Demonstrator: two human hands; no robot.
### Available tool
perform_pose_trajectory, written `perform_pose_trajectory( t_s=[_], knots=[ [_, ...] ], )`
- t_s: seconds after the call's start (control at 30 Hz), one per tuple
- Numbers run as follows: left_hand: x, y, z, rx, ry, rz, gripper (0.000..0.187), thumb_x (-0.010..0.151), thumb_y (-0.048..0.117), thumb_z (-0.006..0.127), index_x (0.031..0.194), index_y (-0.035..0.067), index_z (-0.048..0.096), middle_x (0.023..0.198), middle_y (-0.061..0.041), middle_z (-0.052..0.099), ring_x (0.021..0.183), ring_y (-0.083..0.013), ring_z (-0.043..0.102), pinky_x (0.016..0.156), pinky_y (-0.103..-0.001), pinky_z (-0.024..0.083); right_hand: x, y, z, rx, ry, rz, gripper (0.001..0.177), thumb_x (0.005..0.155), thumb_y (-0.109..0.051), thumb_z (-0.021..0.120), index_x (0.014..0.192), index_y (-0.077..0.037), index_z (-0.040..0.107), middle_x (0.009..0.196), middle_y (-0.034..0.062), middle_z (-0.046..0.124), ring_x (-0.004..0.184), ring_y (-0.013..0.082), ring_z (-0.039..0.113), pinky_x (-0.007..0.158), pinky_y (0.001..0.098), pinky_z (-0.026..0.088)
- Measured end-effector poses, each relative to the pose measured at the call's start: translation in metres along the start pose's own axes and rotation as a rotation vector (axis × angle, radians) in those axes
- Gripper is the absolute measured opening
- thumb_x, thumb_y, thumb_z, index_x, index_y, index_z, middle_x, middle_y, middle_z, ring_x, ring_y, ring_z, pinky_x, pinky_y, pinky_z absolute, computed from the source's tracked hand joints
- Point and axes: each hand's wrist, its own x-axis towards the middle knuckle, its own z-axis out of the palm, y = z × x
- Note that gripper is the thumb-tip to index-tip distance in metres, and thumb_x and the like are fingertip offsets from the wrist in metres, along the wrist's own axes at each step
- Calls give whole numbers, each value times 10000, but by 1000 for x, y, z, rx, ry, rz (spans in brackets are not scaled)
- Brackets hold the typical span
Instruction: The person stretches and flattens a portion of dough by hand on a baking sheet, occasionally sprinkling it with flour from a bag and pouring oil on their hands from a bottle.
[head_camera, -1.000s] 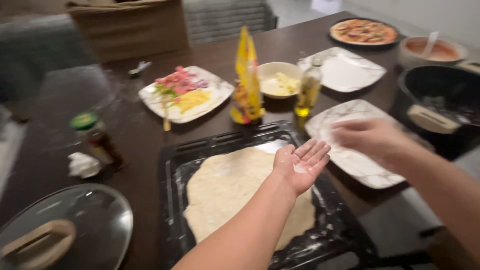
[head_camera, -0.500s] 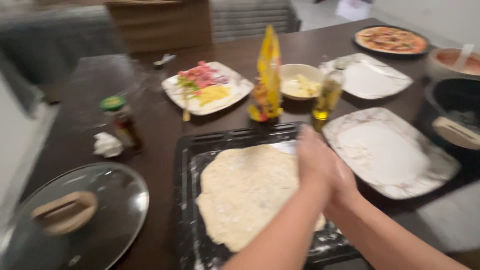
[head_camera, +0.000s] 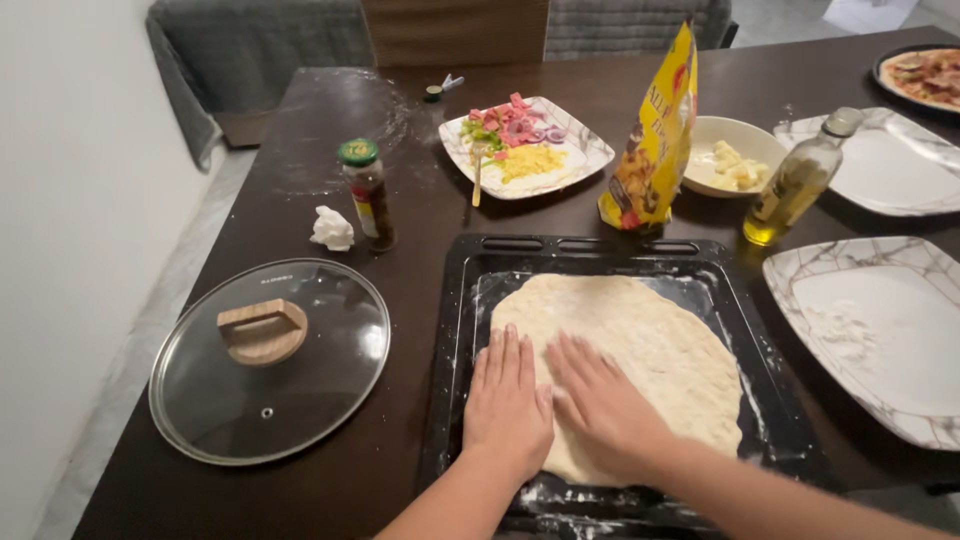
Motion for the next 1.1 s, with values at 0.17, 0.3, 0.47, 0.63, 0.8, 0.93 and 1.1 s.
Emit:
perform_pose_trajectory(
  t_s=[0.17,0.3,0.47,0.63,0.8,0.93,1.1],
  knots=[
    [14,3,-14,51,57,34,696,985,351,322,1538,-35,150,1708,-208,68,1579,-354,2,1206,-463,0,3,-9,-9,-144,-171,176,654,1016,-390,306,1605,-126,202,1701,124,133,1568,316,96,1238,462,119],
    [2,7,-41,-34,-258,25,709,1018,389,298,1588,19,98,1712,-159,29,1550,-336,-12,1224,-526,-38,-16,10,-40,-8,-347,128,715,1048,-435,313,1626,-81,83,1711,138,39,1577,309,-15,1245,445,70],
    [-22,8,-19,-168,-287,266,718,1035,390,328,1588,-31,147,1700,-203,54,1577,-332,31,1247,-486,17,-60,21,-41,-109,-495,43,682,1077,-423,298,1621,-79,72,1724,149,19,1599,290,-10,1264,430,62],
    [-10,7,-26,-104,-371,242,700,1029,398,327,1591,6,184,1688,-202,101,1571,-332,63,1238,-511,36,-46,17,-51,-218,-660,56,708,1083,-429,280,1638,-71,27,1735,145,-42,1599,305,-25,1239,451,77],
    [-8,-17,-54,-111,-407,177,681,1034,372,300,1573,-33,203,1688,-179,145,1575,-316,86,1247,-516,27,-10,3,-51,-159,-407,-16,686,1073,-423,284,1624,-72,78,1719,165,10,1588,314,21,1254,453,74],
    [-15,-20,-35,-22,-425,199,700,1069,380,302,1553,-119,223,1681,-270,152,1587,-364,87,1274,-497,52,22,-27,-28,-187,-460,84,740,1075,-444,268,1617,-42,-38,1706,169,-67,1583,329,-82,1251,480,-2],
    [-9,-13,-10,-31,-464,114,838,980,454,363,1582,-52,72,1698,-224,-33,1571,-336,-95,1238,-495,-40,43,-31,-45,-223,-642,155,737,1069,-464,258,1635,-101,-44,1731,135,-91,1591,323,-82,1270,472,30]
  ],
)
